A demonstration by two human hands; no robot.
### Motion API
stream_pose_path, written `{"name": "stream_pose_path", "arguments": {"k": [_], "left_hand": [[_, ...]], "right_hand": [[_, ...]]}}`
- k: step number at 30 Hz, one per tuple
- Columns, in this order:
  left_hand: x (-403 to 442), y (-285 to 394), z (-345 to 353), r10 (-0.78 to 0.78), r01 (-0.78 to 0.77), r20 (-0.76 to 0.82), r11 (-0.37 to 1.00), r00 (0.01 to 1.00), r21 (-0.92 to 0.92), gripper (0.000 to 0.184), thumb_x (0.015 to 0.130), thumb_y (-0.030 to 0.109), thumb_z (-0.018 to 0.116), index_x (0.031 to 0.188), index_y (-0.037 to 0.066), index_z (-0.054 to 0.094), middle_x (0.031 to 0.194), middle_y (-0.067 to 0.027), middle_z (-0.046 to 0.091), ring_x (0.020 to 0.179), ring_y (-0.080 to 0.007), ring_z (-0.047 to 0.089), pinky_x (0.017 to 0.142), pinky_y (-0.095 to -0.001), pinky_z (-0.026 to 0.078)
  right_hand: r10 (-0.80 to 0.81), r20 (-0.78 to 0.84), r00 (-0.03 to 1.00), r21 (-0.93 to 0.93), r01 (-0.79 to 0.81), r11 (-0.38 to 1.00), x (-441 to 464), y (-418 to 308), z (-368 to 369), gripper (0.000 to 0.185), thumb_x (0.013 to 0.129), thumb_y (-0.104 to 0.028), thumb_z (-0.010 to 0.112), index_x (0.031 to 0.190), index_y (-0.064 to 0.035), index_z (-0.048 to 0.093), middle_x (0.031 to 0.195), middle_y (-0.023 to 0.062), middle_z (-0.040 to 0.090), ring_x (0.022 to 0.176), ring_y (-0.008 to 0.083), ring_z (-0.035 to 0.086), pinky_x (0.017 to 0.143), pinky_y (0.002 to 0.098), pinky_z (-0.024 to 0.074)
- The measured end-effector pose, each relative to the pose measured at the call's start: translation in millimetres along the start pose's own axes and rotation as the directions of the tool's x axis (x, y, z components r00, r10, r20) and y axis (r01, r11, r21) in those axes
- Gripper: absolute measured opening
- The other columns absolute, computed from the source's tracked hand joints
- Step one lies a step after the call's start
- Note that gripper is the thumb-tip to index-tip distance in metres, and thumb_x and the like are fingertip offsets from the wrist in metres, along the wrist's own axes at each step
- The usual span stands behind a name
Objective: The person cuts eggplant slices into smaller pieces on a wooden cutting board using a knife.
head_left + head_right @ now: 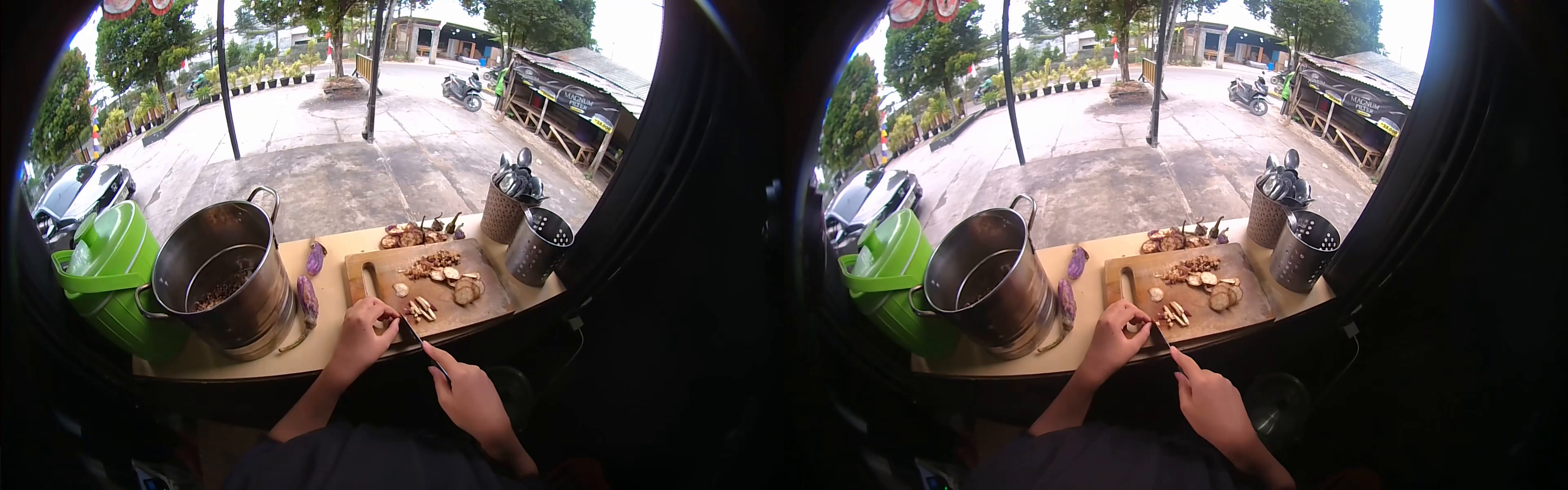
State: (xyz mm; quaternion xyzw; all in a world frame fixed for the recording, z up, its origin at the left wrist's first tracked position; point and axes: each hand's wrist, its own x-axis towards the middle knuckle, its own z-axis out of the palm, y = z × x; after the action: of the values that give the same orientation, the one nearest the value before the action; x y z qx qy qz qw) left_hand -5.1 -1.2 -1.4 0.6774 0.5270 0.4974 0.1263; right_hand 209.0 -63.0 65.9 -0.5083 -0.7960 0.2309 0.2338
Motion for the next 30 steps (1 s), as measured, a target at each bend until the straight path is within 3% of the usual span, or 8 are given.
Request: {"name": "stream_pose_path", "arguments": {"k": [3, 5, 12, 21, 30], "left_hand": [[-0.7, -2.0, 0.9, 0.019, -0.019, -0.010, 1.000, 1.000, 0.007, 0.009, 0.083, 0.008, 0.076, 0.089, 0.004, 0.071, 0.088, -0.0092, 0.066, 0.086, -0.0270, 0.067, 0.081, -0.0384, 0.052], [-0.8, -1.3, 0.1, 0.029, -0.028, -0.016, 0.999, 0.999, 0.018, 0.009, 0.083, 0.008, 0.076, 0.090, 0.004, 0.071, 0.088, -0.0092, 0.066, 0.086, -0.0271, 0.067, 0.081, -0.0384, 0.052], [-0.1, -0.6, -2.6, 0.012, -0.012, 0.032, 1.000, 0.999, -0.007, 0.009, 0.086, 0.005, 0.073, 0.093, 0.001, 0.069, 0.092, -0.0118, 0.065, 0.092, -0.0284, 0.066, 0.082, -0.0378, 0.053], [-1.3, 0.3, -4.4, 0.005, -0.004, 0.039, 1.000, 0.999, -0.022, 0.010, 0.084, 0.005, 0.074, 0.092, 0.001, 0.069, 0.092, -0.0114, 0.064, 0.092, -0.0276, 0.066, 0.083, -0.0371, 0.053], [-2.1, -0.6, -3.9, 0.000, 0.001, 0.027, 1.000, 1.000, -0.030, 0.010, 0.083, 0.004, 0.074, 0.091, 0.001, 0.070, 0.091, -0.0104, 0.064, 0.089, -0.0260, 0.066, 0.081, -0.0361, 0.053]], "right_hand": [[0.000, 0.004, 1.000, -0.004, 0.000, 1.000, 8.7, 0.7, 1.4, 0.039, 0.099, -0.016, 0.063, 0.138, -0.0149, 0.061, 0.075, 0.0217, 0.067, 0.070, 0.0416, 0.067, 0.064, 0.0514, 0.0531], [0.017, -0.018, 1.000, 0.106, -0.015, 0.994, 14.0, 1.9, 2.9, 0.035, 0.097, -0.013, 0.066, 0.132, -0.0099, 0.065, 0.080, 0.0261, 0.066, 0.071, 0.0431, 0.065, 0.062, 0.0461, 0.0497], [-0.010, -0.085, 0.996, 0.178, 0.026, 0.984, 6.8, 4.3, 2.6, 0.037, 0.097, -0.011, 0.066, 0.134, -0.0089, 0.064, 0.082, 0.0262, 0.066, 0.069, 0.0421, 0.065, 0.062, 0.0426, 0.0496], [0.009, -0.029, 1.000, 0.146, -0.005, 0.989, -0.2, 2.8, 1.2, 0.039, 0.098, -0.011, 0.065, 0.137, -0.0107, 0.063, 0.075, 0.0241, 0.063, 0.058, 0.0337, 0.061, 0.058, 0.0401, 0.0471], [0.005, 0.015, 1.000, 0.081, -0.006, 0.997, 14.3, 1.4, 1.1, 0.038, 0.097, -0.014, 0.066, 0.135, -0.0109, 0.064, 0.080, 0.0263, 0.066, 0.071, 0.0446, 0.065, 0.062, 0.0480, 0.0493]]}}
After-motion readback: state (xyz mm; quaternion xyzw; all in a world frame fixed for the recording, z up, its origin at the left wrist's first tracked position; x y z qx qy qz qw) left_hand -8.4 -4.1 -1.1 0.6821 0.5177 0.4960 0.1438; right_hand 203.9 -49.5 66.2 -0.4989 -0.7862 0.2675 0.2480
